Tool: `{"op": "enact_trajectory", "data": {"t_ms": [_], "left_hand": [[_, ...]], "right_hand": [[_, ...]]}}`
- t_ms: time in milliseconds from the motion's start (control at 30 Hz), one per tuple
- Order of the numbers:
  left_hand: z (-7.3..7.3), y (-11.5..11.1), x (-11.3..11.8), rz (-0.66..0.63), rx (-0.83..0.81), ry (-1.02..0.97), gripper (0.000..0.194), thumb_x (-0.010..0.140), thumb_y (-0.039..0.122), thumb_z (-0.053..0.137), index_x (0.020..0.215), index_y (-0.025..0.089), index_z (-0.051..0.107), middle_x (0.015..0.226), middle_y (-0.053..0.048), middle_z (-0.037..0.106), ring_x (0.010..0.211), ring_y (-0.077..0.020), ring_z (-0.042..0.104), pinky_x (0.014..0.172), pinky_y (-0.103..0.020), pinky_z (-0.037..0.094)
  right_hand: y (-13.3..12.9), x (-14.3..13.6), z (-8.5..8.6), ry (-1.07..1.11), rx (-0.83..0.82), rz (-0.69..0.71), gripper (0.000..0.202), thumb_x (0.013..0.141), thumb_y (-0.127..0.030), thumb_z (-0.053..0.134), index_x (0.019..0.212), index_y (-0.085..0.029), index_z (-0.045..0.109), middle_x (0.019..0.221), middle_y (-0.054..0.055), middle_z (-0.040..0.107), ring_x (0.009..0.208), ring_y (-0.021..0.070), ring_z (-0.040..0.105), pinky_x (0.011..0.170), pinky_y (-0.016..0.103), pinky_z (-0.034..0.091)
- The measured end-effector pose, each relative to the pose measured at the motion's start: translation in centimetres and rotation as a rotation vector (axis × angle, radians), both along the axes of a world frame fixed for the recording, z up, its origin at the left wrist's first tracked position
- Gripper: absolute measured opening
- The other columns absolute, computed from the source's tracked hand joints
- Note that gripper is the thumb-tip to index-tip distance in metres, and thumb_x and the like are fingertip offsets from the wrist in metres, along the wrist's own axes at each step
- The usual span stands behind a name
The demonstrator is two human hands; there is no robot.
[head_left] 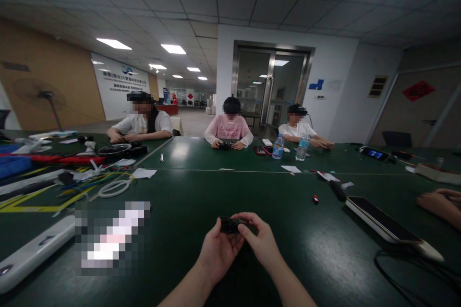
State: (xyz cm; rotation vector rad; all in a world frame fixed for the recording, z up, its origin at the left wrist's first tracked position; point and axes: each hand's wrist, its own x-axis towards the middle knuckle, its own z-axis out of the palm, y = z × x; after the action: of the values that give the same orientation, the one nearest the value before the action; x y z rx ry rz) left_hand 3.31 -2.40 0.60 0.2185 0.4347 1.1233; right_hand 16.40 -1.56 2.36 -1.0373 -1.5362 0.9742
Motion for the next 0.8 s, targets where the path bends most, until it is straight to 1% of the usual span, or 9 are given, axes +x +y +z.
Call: {"op": "enact_trajectory", "data": {"t_ms": [100, 200, 333, 433, 567, 667, 800], "left_hand": [[-0.06, -0.07, 0.08, 0.003, 0.002, 0.003, 0.03, 0.084, 0.037, 0.044, 0.091, 0.011, 0.057, 0.083, -0.011, 0.066, 0.074, -0.0171, 0.063, 0.075, -0.029, 0.047], [0.04, -0.11, 0.15, 0.012, 0.005, 0.006, 0.029, 0.085, 0.036, 0.043, 0.087, 0.011, 0.058, 0.081, -0.01, 0.066, 0.071, -0.0163, 0.063, 0.072, -0.028, 0.048], [0.35, -0.06, 0.17, 0.035, 0.001, 0.01, 0.031, 0.087, 0.034, 0.039, 0.09, 0.01, 0.057, 0.081, -0.01, 0.066, 0.072, -0.0162, 0.064, 0.068, -0.026, 0.049], [0.49, -0.01, 0.2, 0.055, -0.037, 0.053, 0.031, 0.088, 0.033, 0.038, 0.091, 0.009, 0.057, 0.078, -0.01, 0.065, 0.07, -0.0158, 0.063, 0.064, -0.025, 0.049], [0.36, 0.0, 0.28, 0.068, -0.054, 0.127, 0.03, 0.088, 0.033, 0.038, 0.091, 0.01, 0.056, 0.073, -0.008, 0.064, 0.063, -0.0146, 0.061, 0.061, -0.025, 0.048], [0.23, 0.03, 0.24, 0.056, -0.039, 0.141, 0.031, 0.088, 0.034, 0.037, 0.094, 0.01, 0.056, 0.074, -0.008, 0.064, 0.063, -0.0152, 0.061, 0.063, -0.027, 0.048], [0.15, 0.11, 0.14, 0.035, -0.031, 0.131, 0.032, 0.088, 0.035, 0.037, 0.094, 0.01, 0.055, 0.078, -0.009, 0.065, 0.069, -0.0173, 0.063, 0.066, -0.028, 0.048]], "right_hand": [[-0.37, -0.23, 0.35, -0.054, 0.06, 0.013, 0.019, 0.071, -0.021, 0.059, 0.089, -0.022, 0.066, 0.099, 0.005, 0.062, 0.1, 0.0217, 0.054, 0.091, 0.036, 0.039], [-0.43, -0.43, 0.04, -0.088, 0.071, 0.016, 0.021, 0.069, -0.017, 0.059, 0.088, -0.023, 0.066, 0.103, 0.005, 0.059, 0.104, 0.0211, 0.052, 0.093, 0.036, 0.039], [-0.29, -0.47, -0.44, -0.222, 0.077, 0.005, 0.023, 0.067, -0.015, 0.061, 0.086, -0.026, 0.066, 0.106, 0.004, 0.059, 0.104, 0.0218, 0.051, 0.09, 0.037, 0.04], [-0.33, -0.32, -0.31, -0.318, 0.106, -0.025, 0.024, 0.066, -0.015, 0.062, 0.085, -0.029, 0.067, 0.104, 0.003, 0.061, 0.104, 0.0228, 0.051, 0.091, 0.04, 0.038], [-0.49, -0.13, -0.03, -0.419, 0.145, -0.009, 0.028, 0.066, -0.014, 0.062, 0.086, -0.032, 0.066, 0.104, 0.0, 0.063, 0.105, 0.0236, 0.05, 0.094, 0.043, 0.033], [-0.47, -0.07, -0.11, -0.431, 0.119, 0.001, 0.03, 0.066, -0.014, 0.062, 0.088, -0.033, 0.066, 0.105, 0.0, 0.063, 0.105, 0.0237, 0.05, 0.094, 0.044, 0.033], [-0.41, -0.01, -0.31, -0.384, 0.115, 0.031, 0.033, 0.065, -0.014, 0.062, 0.092, -0.033, 0.066, 0.107, 0.0, 0.063, 0.107, 0.0229, 0.05, 0.095, 0.042, 0.034]]}}
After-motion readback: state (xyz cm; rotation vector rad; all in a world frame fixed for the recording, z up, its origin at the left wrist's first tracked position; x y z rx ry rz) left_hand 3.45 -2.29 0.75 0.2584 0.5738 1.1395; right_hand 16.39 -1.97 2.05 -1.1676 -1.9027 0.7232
